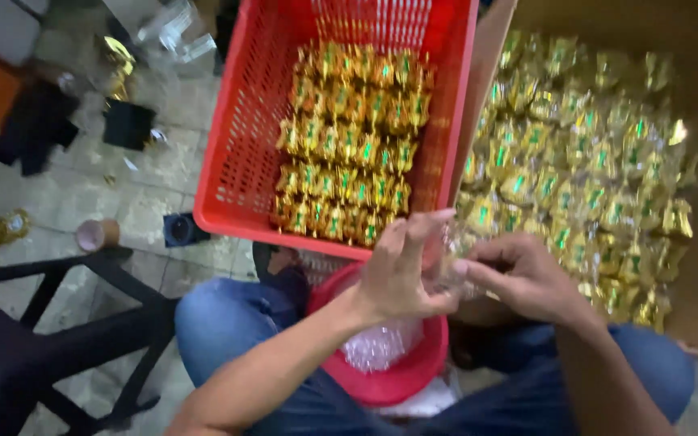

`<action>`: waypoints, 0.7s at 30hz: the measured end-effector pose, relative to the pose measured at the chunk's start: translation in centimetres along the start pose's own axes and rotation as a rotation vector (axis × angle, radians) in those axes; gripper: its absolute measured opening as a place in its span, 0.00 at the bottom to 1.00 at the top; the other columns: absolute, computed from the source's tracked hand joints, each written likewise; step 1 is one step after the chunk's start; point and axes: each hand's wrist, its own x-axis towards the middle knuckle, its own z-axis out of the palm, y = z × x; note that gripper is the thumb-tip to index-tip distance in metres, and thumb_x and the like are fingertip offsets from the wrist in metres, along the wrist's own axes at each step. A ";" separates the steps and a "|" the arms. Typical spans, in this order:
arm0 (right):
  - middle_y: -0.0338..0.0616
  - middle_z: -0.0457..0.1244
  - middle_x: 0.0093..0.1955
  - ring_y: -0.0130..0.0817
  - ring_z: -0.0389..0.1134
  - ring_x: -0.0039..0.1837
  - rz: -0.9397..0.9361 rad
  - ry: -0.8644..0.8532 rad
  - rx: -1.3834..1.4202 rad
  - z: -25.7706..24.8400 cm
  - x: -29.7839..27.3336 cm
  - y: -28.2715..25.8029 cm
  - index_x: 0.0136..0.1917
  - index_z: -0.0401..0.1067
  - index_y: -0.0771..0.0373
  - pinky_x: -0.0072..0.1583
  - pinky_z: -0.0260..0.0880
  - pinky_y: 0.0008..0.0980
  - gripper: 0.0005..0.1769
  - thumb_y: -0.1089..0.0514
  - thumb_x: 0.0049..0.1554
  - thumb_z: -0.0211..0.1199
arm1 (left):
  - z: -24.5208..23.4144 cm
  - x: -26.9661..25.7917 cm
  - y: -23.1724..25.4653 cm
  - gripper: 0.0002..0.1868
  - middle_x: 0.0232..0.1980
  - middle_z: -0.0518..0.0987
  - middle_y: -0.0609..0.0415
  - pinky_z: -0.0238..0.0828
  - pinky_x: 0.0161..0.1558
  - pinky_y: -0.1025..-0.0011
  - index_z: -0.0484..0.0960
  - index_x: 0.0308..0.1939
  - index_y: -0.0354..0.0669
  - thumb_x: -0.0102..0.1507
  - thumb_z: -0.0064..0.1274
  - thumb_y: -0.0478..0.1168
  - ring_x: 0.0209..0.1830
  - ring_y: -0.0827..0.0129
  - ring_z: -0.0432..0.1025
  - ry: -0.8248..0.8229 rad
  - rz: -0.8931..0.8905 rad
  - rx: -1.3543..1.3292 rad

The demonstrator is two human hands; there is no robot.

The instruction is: The person repeatedly picks small gold trophies from a red basket, wraps each one in a clear plastic bag, and places the wrapped trophy into a cardboard box. The process is repeated for multiple trophies.

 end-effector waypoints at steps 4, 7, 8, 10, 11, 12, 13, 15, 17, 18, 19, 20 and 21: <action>0.39 0.63 0.18 0.24 0.59 0.23 0.065 0.101 0.025 -0.2 -0.1 -1.1 0.29 0.81 0.63 0.27 0.56 0.25 0.15 0.57 0.56 0.67 | 0.7 0.2 -0.3 0.49 0.37 0.73 0.58 0.75 0.49 0.50 0.57 0.73 0.50 0.51 0.60 0.52 0.30 0.64 0.71 0.092 -0.027 -0.053; 0.45 0.64 0.18 0.30 0.59 0.22 0.101 0.084 -0.072 -0.3 -0.1 -1.2 0.29 0.81 0.63 0.28 0.56 0.30 0.15 0.58 0.55 0.67 | 0.3 0.1 0.4 0.50 0.34 0.71 0.58 0.75 0.47 0.49 0.56 0.74 0.48 0.51 0.60 0.53 0.28 0.64 0.70 0.068 -0.052 -0.046; 0.45 0.64 0.18 0.30 0.59 0.22 0.091 0.080 -0.076 -0.4 -0.3 -1.1 0.29 0.81 0.63 0.28 0.56 0.30 0.15 0.58 0.55 0.67 | 0.2 0.1 0.6 0.50 0.34 0.71 0.58 0.75 0.47 0.49 0.56 0.74 0.48 0.51 0.60 0.53 0.28 0.64 0.70 0.076 -0.048 -0.039; 0.32 0.57 0.17 0.23 0.52 0.21 0.177 -0.034 -0.170 -0.6 -0.9 -0.9 0.21 0.72 0.56 0.26 0.48 0.27 0.25 0.47 0.57 0.66 | -0.1 -0.2 0.9 0.53 0.34 0.73 0.57 0.74 0.51 0.64 0.46 0.76 0.54 0.54 0.60 0.59 0.29 0.72 0.70 -0.098 -0.125 -0.096; 0.32 0.57 0.17 0.23 0.52 0.21 0.171 -0.040 -0.174 -0.6 -0.7 -1.1 0.21 0.72 0.56 0.26 0.48 0.27 0.25 0.47 0.57 0.66 | -0.1 -0.1 1.1 0.53 0.34 0.73 0.57 0.74 0.51 0.64 0.46 0.76 0.54 0.54 0.60 0.59 0.29 0.72 0.70 -0.089 -0.125 -0.091; 0.32 0.56 0.17 0.23 0.51 0.21 0.167 -0.045 -0.175 -0.6 -0.7 -1.3 0.20 0.71 0.57 0.26 0.47 0.27 0.26 0.47 0.57 0.65 | -0.2 -0.2 1.4 0.54 0.47 0.76 0.53 0.72 0.57 0.56 0.47 0.76 0.55 0.53 0.60 0.60 0.41 0.64 0.75 -0.100 -0.133 -0.120; 0.32 0.55 0.16 0.23 0.50 0.20 0.162 -0.051 -0.176 -0.5 -0.7 -1.5 0.20 0.70 0.57 0.26 0.47 0.28 0.27 0.48 0.58 0.64 | -0.2 -0.3 1.6 0.56 0.60 0.79 0.49 0.69 0.62 0.48 0.47 0.76 0.56 0.51 0.59 0.61 0.53 0.56 0.80 -0.110 -0.141 -0.149; 0.32 0.57 0.17 0.23 0.52 0.20 0.145 -0.105 -0.214 -0.2 -0.8 -0.5 0.21 0.72 0.56 0.26 0.49 0.27 0.25 0.48 0.57 0.64 | -0.6 -0.6 2.0 0.56 0.59 0.78 0.49 0.68 0.63 0.51 0.46 0.77 0.55 0.52 0.60 0.60 0.46 0.61 0.78 -0.106 -0.114 -0.170; 0.32 0.59 0.18 0.23 0.54 0.20 0.111 -0.154 -0.269 -0.1 -0.1 -0.2 0.23 0.74 0.55 0.26 0.52 0.26 0.22 0.49 0.57 0.64 | -0.8 -0.4 1.9 0.56 0.59 0.77 0.50 0.66 0.63 0.54 0.46 0.77 0.55 0.52 0.60 0.59 0.40 0.66 0.76 -0.091 -0.068 -0.181; 0.32 0.60 0.19 0.23 0.55 0.21 0.102 -0.179 -0.223 0.2 0.2 -0.4 0.24 0.75 0.55 0.26 0.52 0.27 0.23 0.45 0.58 0.63 | -0.7 -0.5 1.8 0.56 0.60 0.77 0.48 0.66 0.64 0.51 0.45 0.77 0.56 0.52 0.58 0.62 0.40 0.64 0.77 -0.100 -0.093 -0.229; 0.32 0.61 0.20 0.23 0.55 0.21 0.093 -0.203 -0.177 0.5 0.5 -0.6 0.26 0.76 0.55 0.26 0.52 0.27 0.24 0.42 0.58 0.62 | -0.6 -0.7 1.7 0.56 0.60 0.77 0.47 0.66 0.65 0.48 0.43 0.77 0.57 0.52 0.55 0.65 0.40 0.62 0.78 -0.111 -0.117 -0.277; 0.32 0.61 0.20 0.23 0.55 0.21 0.077 -0.200 -0.191 0.6 0.9 -1.2 0.26 0.76 0.55 0.26 0.52 0.27 0.24 0.42 0.58 0.62 | -1.2 -0.6 2.1 0.56 0.60 0.77 0.47 0.66 0.65 0.48 0.43 0.77 0.57 0.52 0.55 0.65 0.40 0.62 0.78 -0.101 -0.100 -0.267; 0.31 0.64 0.22 0.22 0.57 0.22 0.088 -0.226 -0.148 0.5 1.2 -1.7 0.34 0.81 0.54 0.26 0.53 0.25 0.19 0.42 0.58 0.62 | -1.7 -0.4 2.6 0.54 0.52 0.77 0.45 0.73 0.49 0.56 0.43 0.75 0.52 0.52 0.57 0.57 0.35 0.59 0.77 -0.130 -0.144 -0.361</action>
